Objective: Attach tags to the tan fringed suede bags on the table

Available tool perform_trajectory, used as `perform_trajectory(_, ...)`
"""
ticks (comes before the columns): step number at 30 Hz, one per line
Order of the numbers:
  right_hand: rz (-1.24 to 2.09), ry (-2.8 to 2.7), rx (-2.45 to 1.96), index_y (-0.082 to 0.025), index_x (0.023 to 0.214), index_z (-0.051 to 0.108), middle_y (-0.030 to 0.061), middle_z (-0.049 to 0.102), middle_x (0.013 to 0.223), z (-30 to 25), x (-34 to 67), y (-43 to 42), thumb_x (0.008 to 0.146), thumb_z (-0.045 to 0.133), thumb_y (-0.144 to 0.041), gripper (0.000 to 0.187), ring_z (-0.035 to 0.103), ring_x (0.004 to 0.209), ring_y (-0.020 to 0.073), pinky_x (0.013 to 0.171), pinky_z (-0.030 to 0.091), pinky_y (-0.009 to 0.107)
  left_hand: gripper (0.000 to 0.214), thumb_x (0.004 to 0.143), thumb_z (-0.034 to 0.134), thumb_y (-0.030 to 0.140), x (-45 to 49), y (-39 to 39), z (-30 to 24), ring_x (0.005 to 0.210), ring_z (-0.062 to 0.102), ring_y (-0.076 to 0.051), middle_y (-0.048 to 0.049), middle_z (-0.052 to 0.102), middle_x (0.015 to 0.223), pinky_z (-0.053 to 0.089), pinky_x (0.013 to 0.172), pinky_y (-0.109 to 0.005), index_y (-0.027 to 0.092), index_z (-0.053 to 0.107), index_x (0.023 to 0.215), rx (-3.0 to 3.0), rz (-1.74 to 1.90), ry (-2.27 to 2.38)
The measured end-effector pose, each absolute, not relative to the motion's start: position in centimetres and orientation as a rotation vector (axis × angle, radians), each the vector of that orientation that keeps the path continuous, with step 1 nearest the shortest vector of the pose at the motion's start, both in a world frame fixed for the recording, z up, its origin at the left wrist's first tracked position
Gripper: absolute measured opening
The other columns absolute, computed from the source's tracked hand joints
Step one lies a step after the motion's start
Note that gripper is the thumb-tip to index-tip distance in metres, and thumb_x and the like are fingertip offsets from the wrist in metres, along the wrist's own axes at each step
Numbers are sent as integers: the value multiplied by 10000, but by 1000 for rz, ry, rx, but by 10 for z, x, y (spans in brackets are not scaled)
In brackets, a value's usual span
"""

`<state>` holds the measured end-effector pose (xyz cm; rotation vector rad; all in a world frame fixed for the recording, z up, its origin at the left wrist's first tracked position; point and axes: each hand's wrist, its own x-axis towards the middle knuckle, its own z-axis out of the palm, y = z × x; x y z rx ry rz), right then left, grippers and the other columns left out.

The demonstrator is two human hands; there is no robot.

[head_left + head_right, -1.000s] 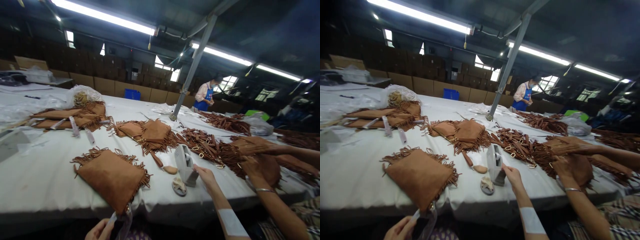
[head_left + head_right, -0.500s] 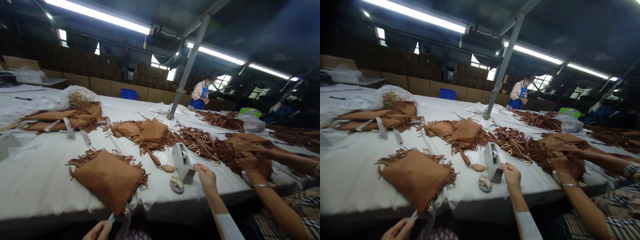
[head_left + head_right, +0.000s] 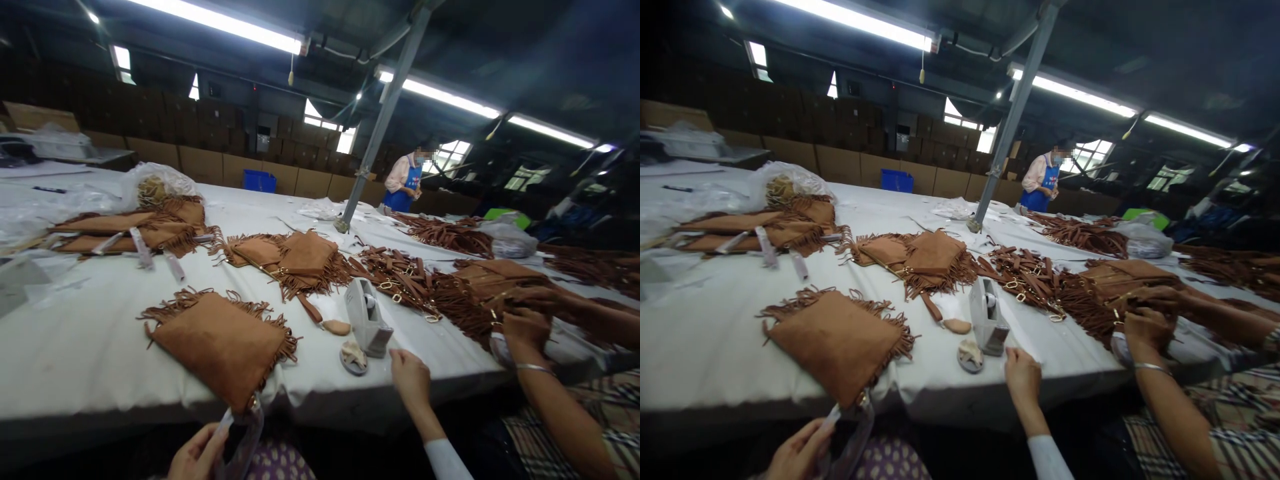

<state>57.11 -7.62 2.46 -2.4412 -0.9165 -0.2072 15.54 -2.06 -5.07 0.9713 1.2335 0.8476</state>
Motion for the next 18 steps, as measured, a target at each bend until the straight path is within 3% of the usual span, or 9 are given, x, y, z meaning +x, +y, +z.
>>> perform_trajectory(5,40,-881,-2392,-190,768,720,130,704,719,15,530,-86,721,488,-463,362,615,691,291,639,415,365,513,703,623,651,153,-22,-36,552,375,-121,36,439,565,299,504,-218,140,662,721,1110,905,1196)
perform_trajectory(9,649,-1212,-1948,-212,686,694,46,679,684,26,439,-69,698,589,-535,340,597,681,234,649,442,306,435,787,586,561,153,-18,-30,629,467,-143,2,551,657,364,590,-228,134,671,779,1226,941,1194)
perform_trajectory(13,1115,-1308,-1557,-177,664,655,10,597,592,33,347,-47,752,600,-524,363,498,560,151,550,398,252,381,837,540,499,152,-20,-30,583,460,-138,9,555,640,342,555,-231,144,676,811,1376,939,1288)
perform_trajectory(18,1223,-1286,-1443,-148,634,670,23,603,591,5,295,-24,755,616,-490,366,485,550,132,533,383,238,288,864,520,400,152,-21,-30,589,490,-143,-2,594,672,337,561,-232,163,674,811,1539,953,1358)
